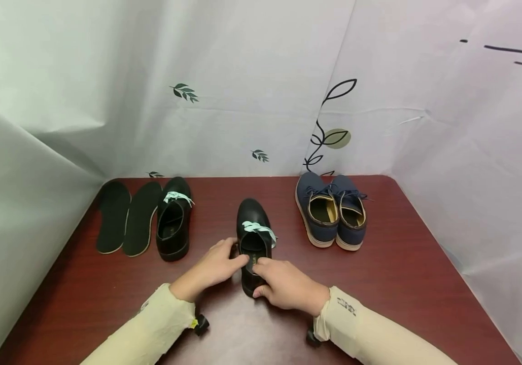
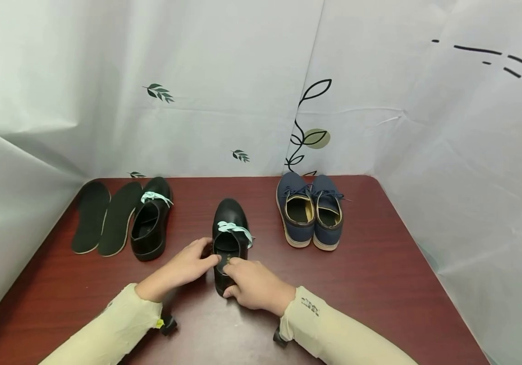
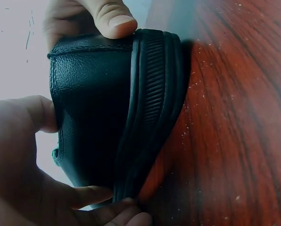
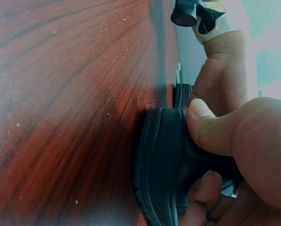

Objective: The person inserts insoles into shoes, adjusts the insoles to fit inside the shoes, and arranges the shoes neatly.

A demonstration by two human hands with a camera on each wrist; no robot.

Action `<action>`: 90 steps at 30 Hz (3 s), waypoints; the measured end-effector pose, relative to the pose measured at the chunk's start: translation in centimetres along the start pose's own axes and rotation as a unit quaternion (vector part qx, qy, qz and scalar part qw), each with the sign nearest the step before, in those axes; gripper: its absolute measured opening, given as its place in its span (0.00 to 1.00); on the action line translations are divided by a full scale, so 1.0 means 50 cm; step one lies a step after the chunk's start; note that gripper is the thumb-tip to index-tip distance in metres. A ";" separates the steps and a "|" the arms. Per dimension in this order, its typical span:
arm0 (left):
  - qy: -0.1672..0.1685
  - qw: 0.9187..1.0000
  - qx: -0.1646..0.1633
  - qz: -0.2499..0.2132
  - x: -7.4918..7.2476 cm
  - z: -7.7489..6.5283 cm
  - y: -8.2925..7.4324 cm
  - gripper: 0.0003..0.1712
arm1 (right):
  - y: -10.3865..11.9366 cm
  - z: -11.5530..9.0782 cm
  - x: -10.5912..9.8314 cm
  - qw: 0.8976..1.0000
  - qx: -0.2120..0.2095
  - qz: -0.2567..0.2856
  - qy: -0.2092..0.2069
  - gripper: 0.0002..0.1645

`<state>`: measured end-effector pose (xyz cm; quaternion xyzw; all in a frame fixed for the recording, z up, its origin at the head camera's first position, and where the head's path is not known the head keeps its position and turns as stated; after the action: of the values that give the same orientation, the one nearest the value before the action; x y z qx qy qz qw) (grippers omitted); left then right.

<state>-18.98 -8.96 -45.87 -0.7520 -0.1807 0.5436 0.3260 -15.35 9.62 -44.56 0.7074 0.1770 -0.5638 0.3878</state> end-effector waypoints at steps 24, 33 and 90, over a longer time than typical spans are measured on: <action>0.030 0.960 0.005 0.280 -0.018 0.060 -0.101 0.49 | 0.001 0.002 0.001 1.000 0.000 -0.008 0.013 0.15; -0.041 0.955 0.033 0.291 0.000 0.056 -0.092 0.36 | 0.001 0.003 0.001 1.000 0.003 -0.002 0.017 0.14; -0.057 0.982 0.126 0.126 -0.057 -0.012 -0.046 0.21 | -0.163 0.097 -0.029 0.978 0.091 0.165 -0.094 0.29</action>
<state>-19.23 -9.25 -42.15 -0.6899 -0.0329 0.6404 0.3360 -24.59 11.46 -46.38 0.7028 -0.0314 -0.5697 0.4249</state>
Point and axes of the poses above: each hand's wrist, its own z-axis towards the middle knuckle, its own x-axis out of the palm, y = z × x, the point moved 2 cm from there along z, towards the middle knuckle, and after that the axes turned 7 degrees about y, right-handed, at the moved point
